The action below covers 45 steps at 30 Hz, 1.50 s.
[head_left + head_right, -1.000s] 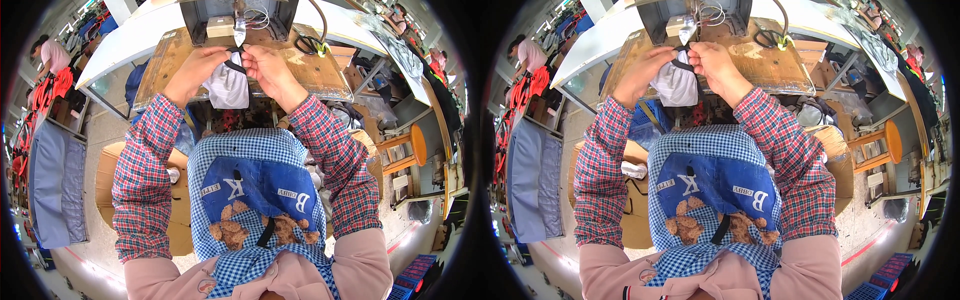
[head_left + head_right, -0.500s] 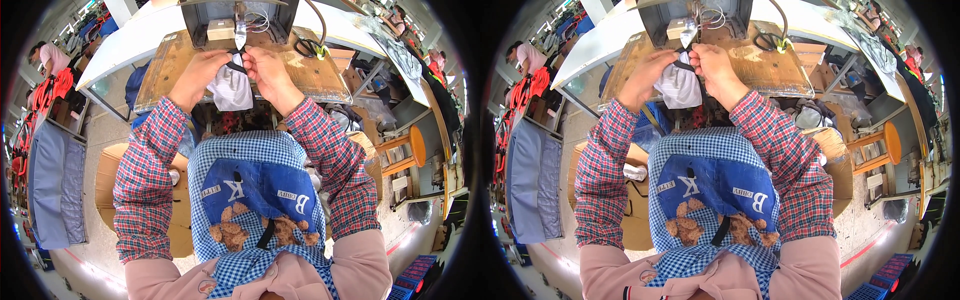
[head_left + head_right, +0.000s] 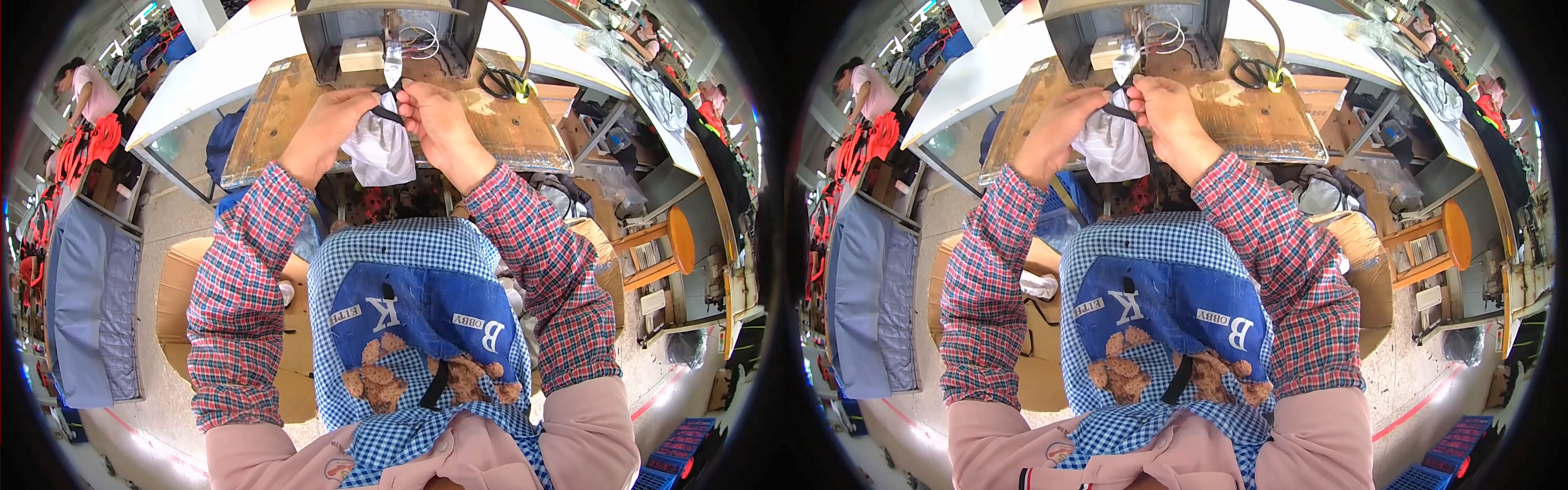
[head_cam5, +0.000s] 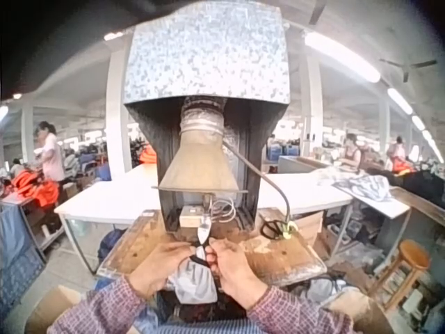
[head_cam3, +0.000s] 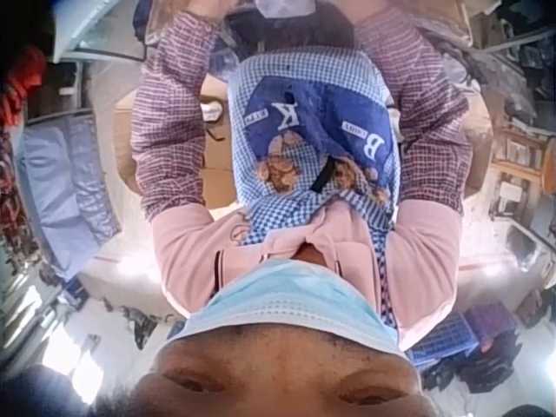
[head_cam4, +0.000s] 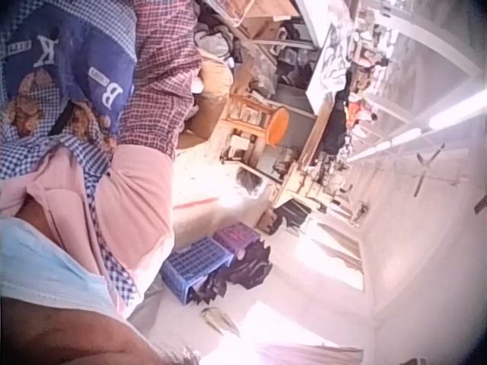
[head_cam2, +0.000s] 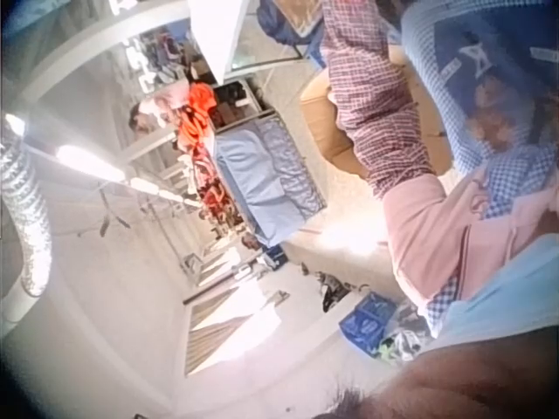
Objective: Assembling or finishing white fabric hairnets by attaching or adjusting black elastic bands using a finishing machine.
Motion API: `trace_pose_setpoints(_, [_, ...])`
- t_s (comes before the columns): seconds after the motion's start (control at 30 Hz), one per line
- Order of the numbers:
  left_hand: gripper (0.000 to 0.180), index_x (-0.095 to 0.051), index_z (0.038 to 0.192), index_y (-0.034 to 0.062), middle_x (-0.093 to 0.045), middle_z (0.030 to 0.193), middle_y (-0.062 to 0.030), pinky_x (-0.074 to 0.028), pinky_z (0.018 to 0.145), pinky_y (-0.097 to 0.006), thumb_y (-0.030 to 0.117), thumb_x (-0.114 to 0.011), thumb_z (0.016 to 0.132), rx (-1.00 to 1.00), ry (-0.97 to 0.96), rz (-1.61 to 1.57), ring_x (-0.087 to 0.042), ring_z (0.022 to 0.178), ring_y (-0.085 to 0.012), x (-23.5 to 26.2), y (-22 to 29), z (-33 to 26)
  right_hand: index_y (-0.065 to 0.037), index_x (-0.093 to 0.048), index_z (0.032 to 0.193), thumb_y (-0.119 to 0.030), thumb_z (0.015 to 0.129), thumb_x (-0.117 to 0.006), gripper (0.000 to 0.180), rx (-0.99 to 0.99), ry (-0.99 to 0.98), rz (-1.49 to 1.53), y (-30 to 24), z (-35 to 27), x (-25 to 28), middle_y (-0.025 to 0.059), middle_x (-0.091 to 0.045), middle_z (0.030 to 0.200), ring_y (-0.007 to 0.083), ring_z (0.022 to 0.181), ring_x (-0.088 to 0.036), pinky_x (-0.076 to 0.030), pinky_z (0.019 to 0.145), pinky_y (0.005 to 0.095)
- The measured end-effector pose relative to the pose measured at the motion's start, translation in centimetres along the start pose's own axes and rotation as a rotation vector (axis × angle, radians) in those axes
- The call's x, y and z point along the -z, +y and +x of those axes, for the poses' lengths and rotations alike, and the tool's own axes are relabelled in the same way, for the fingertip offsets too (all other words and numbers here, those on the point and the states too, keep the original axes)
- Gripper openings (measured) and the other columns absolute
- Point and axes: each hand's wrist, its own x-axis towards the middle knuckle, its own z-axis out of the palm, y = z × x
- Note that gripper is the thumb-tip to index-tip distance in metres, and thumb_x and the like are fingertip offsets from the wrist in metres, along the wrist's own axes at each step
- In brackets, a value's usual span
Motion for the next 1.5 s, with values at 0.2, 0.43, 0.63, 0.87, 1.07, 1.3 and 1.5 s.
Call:
trace_pose_setpoints(0.2, [0.023, -0.068, 0.098, -0.0017, -0.066, 0.087, -0.0026, -0.048, 0.067, -0.024, 0.018, -0.057, 0.091, 0.004, -0.014, 0.002, -0.060, 0.076, -0.0092, 0.1, -0.2, 0.3, -0.005, -0.060, 0.091, -0.019, 0.092, -0.058, 0.014, 0.008, 0.013, 0.006, -0.2, -0.2, 0.1, -0.0001, -0.060, 0.081, 0.0077, 0.066, -0.052, -0.042, 0.055, 0.0223])
trace_pose_setpoints(0.43, [0.026, -0.067, 0.101, -0.0028, -0.065, 0.088, -0.0021, -0.046, 0.068, -0.023, 0.020, -0.058, 0.091, -0.039, -0.067, 0.095, -0.058, 0.077, -0.0085, 1.3, -0.2, -0.2, -0.006, -0.060, 0.089, -0.022, 0.093, -0.059, 0.017, 0.003, 0.024, 0.049, -0.9, -1.6, 0.6, 0.0000, -0.060, 0.079, 0.0084, 0.065, -0.053, -0.044, 0.054, 0.0228])
trace_pose_setpoints(0.63, [0.026, -0.067, 0.103, -0.0006, -0.064, 0.089, 0.0021, -0.044, 0.072, -0.021, 0.021, -0.060, 0.091, 0.021, -0.071, 0.228, -0.056, 0.080, -0.0053, 2.0, 0.5, -3.1, -0.001, -0.065, 0.105, -0.025, 0.093, -0.062, 0.027, 0.172, -0.237, -0.610, -1.6, -5.2, 3.2, 0.0023, -0.066, 0.088, 0.0057, 0.078, -0.059, -0.048, 0.066, 0.0220])
trace_pose_setpoints(0.87, [0.027, -0.066, 0.104, -0.0019, -0.063, 0.086, 0.0038, -0.043, 0.072, -0.020, 0.022, -0.060, 0.091, -0.041, -0.136, 0.445, -0.053, 0.080, -0.0027, 0.5, 1.2, -4.1, 0.003, -0.066, 0.104, -0.010, 0.090, -0.063, 0.020, 0.230, -0.344, -0.602, -0.6, -5.2, 3.1, 0.0038, -0.069, 0.086, 0.0080, 0.082, -0.062, -0.051, 0.074, 0.0238])
trace_pose_setpoints(1.07, [0.029, -0.065, 0.102, -0.0015, -0.062, 0.084, 0.0028, -0.044, 0.073, -0.022, 0.025, -0.060, 0.090, -0.047, -0.111, 0.633, -0.052, 0.079, -0.0049, 0.3, 1.9, -3.9, 0.001, -0.065, 0.104, -0.011, 0.093, -0.058, 0.018, 0.318, -0.303, -0.657, -0.4, -4.4, 3.4, 0.0031, -0.068, 0.087, 0.0074, 0.081, -0.062, -0.050, 0.072, 0.0228])
trace_pose_setpoints(1.3, [0.035, -0.064, 0.105, -0.0040, -0.063, 0.087, 0.0014, -0.044, 0.075, -0.022, 0.027, -0.061, 0.089, -0.033, -0.074, 0.631, -0.053, 0.082, -0.0061, 0.8, 1.5, -2.2, 0.000, -0.067, 0.101, -0.013, 0.092, -0.060, 0.017, 0.251, -0.250, -0.482, -0.4, -3.6, 3.4, 0.0040, -0.069, 0.088, 0.0093, 0.078, -0.064, -0.051, 0.068, 0.0237])
trace_pose_setpoints(1.5, [0.033, -0.065, 0.104, -0.0026, -0.062, 0.088, 0.0016, -0.043, 0.075, -0.022, 0.026, -0.060, 0.089, -0.024, -0.140, 0.632, -0.053, 0.083, -0.0063, 0.7, 1.7, -1.9, 0.001, -0.068, 0.100, -0.013, 0.089, -0.064, 0.018, 0.382, -0.276, -0.595, 0.3, -3.4, 3.4, 0.0047, -0.069, 0.084, 0.0084, 0.075, -0.062, -0.051, 0.066, 0.0237])
